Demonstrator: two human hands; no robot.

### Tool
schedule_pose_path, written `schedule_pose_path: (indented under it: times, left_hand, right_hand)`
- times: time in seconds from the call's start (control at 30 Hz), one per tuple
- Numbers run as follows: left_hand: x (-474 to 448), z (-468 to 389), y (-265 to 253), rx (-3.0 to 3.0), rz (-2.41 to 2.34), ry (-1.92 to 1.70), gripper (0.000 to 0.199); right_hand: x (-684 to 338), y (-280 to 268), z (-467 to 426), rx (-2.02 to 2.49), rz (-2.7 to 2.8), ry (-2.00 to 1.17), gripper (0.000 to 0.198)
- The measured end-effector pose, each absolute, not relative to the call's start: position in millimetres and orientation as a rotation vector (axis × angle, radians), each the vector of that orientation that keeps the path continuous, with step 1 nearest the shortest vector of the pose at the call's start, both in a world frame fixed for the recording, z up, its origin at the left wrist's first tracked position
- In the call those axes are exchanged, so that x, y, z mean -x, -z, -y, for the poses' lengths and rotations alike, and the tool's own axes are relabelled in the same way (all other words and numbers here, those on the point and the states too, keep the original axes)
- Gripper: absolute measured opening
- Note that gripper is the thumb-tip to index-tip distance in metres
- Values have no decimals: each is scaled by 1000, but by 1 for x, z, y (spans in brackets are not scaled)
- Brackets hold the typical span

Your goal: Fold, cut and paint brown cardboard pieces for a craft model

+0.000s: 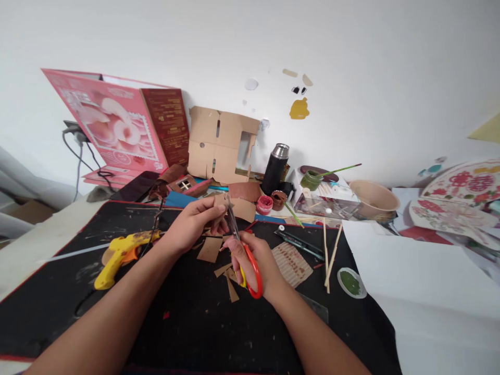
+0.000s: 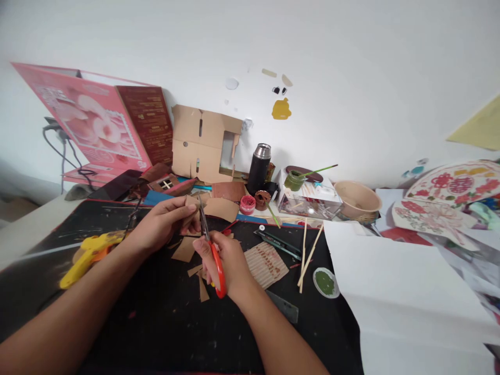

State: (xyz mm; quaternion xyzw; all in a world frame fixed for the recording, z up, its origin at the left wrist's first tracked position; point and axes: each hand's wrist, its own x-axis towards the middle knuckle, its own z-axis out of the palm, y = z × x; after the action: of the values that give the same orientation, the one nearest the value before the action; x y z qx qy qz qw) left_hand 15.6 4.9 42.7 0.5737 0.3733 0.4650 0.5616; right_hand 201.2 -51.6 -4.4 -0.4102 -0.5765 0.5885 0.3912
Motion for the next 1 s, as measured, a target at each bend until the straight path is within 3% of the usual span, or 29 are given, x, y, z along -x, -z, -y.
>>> schedule_pose_path:
  times: [1.0]
  left_hand:
    - [-20,-5,-37,-1323,-858,-1066,40]
  right_hand:
    - [-203,5,52,1062,1529,-1405,56]
